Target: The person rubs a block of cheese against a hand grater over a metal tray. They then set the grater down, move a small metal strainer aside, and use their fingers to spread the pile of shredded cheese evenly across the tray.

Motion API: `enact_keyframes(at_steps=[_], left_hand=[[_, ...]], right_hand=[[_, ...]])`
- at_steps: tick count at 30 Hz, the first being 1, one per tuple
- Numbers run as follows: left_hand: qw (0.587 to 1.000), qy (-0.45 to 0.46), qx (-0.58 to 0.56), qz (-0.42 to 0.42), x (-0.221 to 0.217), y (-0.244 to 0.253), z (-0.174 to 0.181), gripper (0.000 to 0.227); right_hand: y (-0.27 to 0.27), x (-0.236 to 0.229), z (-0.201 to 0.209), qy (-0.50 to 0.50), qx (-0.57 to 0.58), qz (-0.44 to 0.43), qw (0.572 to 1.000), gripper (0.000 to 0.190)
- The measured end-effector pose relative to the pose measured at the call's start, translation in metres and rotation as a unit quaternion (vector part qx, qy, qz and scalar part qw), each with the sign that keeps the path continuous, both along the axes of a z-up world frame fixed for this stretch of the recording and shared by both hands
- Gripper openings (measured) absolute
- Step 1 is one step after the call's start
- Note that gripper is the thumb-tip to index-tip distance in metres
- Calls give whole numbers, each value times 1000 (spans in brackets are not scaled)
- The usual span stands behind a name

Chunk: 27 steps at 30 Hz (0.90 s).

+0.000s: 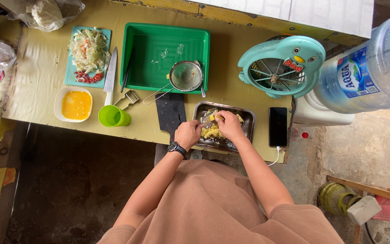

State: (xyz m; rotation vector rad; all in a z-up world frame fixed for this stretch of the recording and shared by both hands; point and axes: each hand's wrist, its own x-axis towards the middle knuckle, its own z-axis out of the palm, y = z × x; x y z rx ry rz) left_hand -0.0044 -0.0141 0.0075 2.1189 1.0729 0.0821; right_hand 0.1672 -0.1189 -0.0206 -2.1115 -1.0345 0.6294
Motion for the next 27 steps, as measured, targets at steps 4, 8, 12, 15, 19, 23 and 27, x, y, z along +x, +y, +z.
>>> enact_keyframes(at_steps=[4,8,12,15,19,23,27], left_hand=[[1000,-1,-3,-2,1,0,0,25],[1000,-5,5,-8,3,1,-1,25],[1000,-6,5,-13,1,2,-3,25],[1000,-19,-5,0,0,2,-6,22],[999,-37,6,-12,-2,6,-9,23],[999,-47,11,-18,-3,1,-14,25],[999,-48,5,-12,-3,5,-11,23]], right_hand=[[5,-7,2,71,-43,-48,995,20],[11,-15,-3,-70,29,-7,997,19],[16,-22,-9,-104,49,16,993,18],[11,-31,-11,-98,55,66,991,11],[11,-30,-13,-83,60,75,992,11],[14,-15,-23,-109,33,25,993,7],[13,-22,-36,-108,48,50,992,13]])
